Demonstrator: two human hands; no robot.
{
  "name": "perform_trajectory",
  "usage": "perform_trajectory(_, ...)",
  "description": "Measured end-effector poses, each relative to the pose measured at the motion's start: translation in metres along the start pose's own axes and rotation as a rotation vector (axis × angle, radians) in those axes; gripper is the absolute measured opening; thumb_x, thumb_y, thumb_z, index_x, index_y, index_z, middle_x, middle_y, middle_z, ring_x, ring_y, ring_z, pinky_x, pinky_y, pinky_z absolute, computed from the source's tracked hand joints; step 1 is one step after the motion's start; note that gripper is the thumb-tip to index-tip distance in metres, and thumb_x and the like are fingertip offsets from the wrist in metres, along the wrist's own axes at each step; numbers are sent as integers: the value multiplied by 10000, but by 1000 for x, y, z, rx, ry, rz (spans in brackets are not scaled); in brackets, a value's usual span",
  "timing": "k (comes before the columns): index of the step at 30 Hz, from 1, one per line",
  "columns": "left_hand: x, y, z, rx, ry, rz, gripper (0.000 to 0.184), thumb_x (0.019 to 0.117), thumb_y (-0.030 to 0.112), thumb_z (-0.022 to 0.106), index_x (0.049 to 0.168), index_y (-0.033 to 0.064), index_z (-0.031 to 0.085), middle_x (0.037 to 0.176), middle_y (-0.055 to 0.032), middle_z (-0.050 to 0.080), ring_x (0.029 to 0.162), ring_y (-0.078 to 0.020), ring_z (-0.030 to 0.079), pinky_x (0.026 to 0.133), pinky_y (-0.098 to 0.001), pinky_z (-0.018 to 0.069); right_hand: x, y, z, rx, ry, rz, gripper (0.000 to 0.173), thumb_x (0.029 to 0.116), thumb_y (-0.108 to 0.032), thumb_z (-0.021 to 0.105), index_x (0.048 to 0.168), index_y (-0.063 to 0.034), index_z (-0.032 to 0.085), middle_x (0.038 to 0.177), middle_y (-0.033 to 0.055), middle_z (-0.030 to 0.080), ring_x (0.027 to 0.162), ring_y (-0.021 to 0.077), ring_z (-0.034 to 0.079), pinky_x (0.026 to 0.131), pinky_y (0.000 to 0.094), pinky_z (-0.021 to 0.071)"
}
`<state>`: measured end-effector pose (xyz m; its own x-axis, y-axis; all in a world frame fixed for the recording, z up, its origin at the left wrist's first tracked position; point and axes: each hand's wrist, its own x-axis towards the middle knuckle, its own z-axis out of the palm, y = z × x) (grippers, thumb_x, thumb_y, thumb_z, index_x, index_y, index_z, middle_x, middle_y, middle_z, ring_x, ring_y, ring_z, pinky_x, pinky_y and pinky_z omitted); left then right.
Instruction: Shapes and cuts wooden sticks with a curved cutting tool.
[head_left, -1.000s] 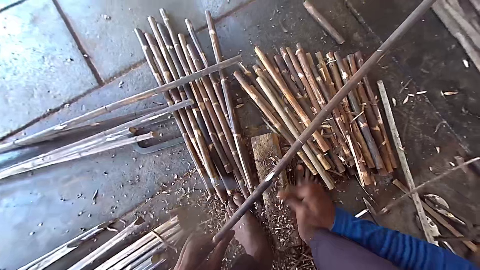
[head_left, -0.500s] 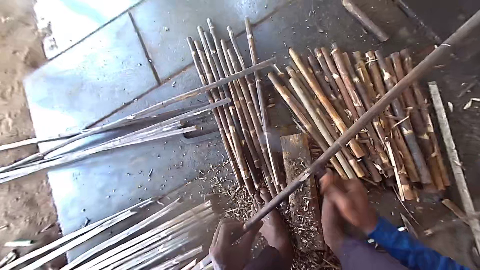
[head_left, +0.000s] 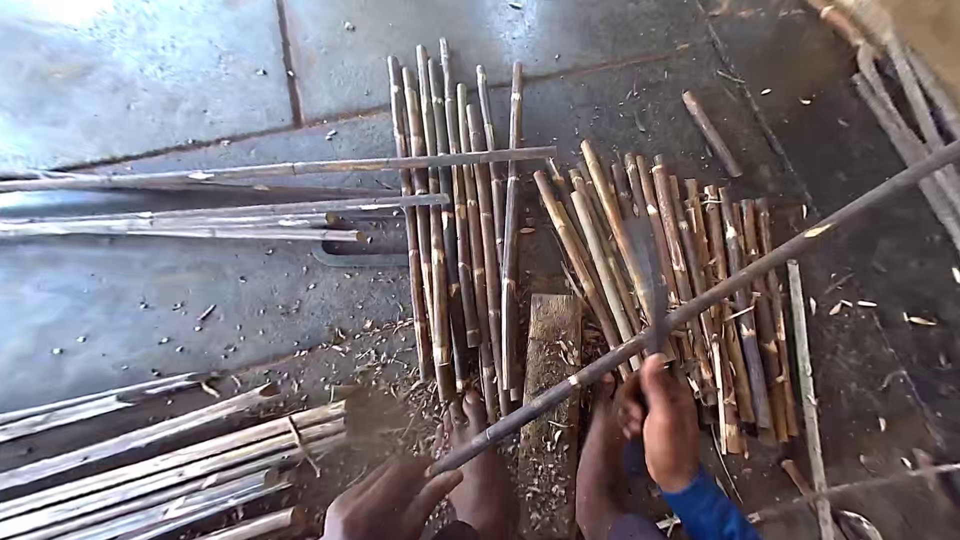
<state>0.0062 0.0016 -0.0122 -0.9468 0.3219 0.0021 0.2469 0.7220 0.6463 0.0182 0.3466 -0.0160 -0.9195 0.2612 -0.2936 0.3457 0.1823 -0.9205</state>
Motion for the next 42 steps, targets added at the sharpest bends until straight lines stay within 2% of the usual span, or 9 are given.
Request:
perform_trajectory(4,2,-2,1,0,26,19,411,903,485,766,903,75,743,715,-66,687,588,-97,617,543,-280,526,-20,6,13,-304,-164,-94,604,1028,-636,443,776,-180,749,631,8,640,629,179,644,669,519,551)
perform_trajectory(7,3,2,4,2,119,13,400,869,495,797,894,100,742,709,-33,664,585,-63,588,531,-247,501,-2,0,0,-53,-22,-42,518,1050,-510,490,770,-103,646,571,-12,520,477,112,509,458,346,486)
perform_trajectory(11,3,2,5,30,124,27,434,880,543,768,886,110,737,701,-22,664,578,-59,594,525,-246,502,-19,4,14,-313,-199,-117,608,1017,-639,472,738,-152,705,562,6,570,546,170,589,560,473,512)
perform_trajectory(22,3,-6,-1,25,-62,39,513,935,592,667,852,90,729,637,-46,653,507,-108,575,473,-321,484,-7,-2,-1,-45,15,-4,528,1047,-530,484,782,-98,634,571,-11,511,482,110,515,470,340,499)
perform_trajectory(25,8,-5,-2,25,-107,46,542,870,627,727,849,85,726,624,-52,648,500,-116,578,471,-338,491,-21,7,11,-265,-144,-73,617,1024,-628,466,740,-137,708,596,12,597,570,174,606,577,480,530)
perform_trajectory(28,8,-8,-1,57,-140,52,540,906,633,678,844,98,717,610,-50,638,479,-138,572,445,-364,476,-5,1,-5,-64,-9,-14,524,1030,-535,520,758,-105,645,572,-10,522,486,115,516,476,351,492)
perform_trajectory(36,9,-9,-1,111,-163,84,577,977,659,539,801,128,676,552,-23,567,440,-154,531,405,-386,424,-9,2,-4,-59,4,-32,540,1046,-550,475,774,-112,636,569,-9,511,486,115,518,473,345,494)
perform_trajectory(39,14,-10,-3,66,-237,97,581,987,643,540,825,105,686,563,-46,580,457,-171,549,427,-400,450,-23,8,8,-276,-166,-80,600,1017,-635,476,778,-156,746,624,11,633,612,174,637,620,495,551)
perform_trajectory(42,17,-9,-1,3,-234,113,563,936,643,628,835,94,696,571,-36,586,458,-140,538,437,-366,460,-7,-2,-6,-34,20,-29,491,1027,-509,547,765,-110,660,577,-6,539,496,113,537,484,343,505)
